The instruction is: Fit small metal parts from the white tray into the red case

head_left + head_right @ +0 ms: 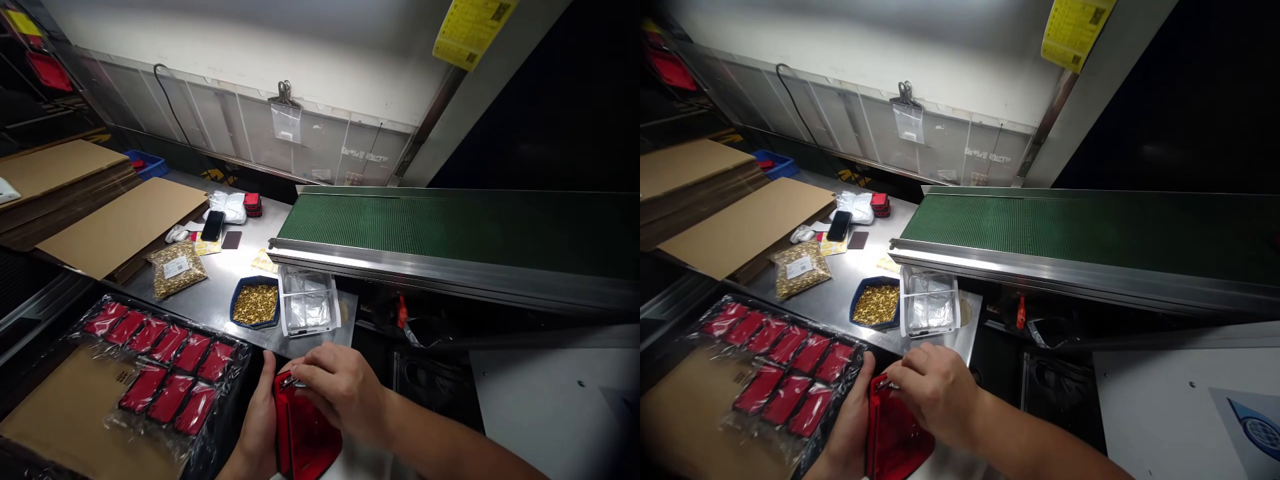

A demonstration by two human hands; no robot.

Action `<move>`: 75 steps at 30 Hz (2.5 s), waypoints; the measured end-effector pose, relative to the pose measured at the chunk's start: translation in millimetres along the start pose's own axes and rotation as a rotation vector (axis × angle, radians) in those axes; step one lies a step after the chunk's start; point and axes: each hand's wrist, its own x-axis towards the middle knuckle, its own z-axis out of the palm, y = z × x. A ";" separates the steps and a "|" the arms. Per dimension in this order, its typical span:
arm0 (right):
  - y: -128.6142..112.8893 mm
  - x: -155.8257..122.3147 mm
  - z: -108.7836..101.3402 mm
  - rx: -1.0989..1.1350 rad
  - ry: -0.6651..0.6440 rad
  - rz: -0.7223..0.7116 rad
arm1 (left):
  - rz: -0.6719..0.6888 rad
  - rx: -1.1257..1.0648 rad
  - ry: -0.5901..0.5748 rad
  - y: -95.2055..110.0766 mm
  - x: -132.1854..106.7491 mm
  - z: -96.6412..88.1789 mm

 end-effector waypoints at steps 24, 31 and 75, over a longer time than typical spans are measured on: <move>-20.8 -20.3 10.3 0.466 0.396 0.071 | 0.212 0.240 0.247 -7.9 6.4 4.5; 2.1 -6.6 12.3 0.911 0.528 0.839 | 1.049 1.151 0.248 -22.7 -9.4 -3.2; 4.9 -21.6 -6.9 1.084 0.275 0.604 | 0.732 1.203 -0.487 15.3 -19.0 -10.0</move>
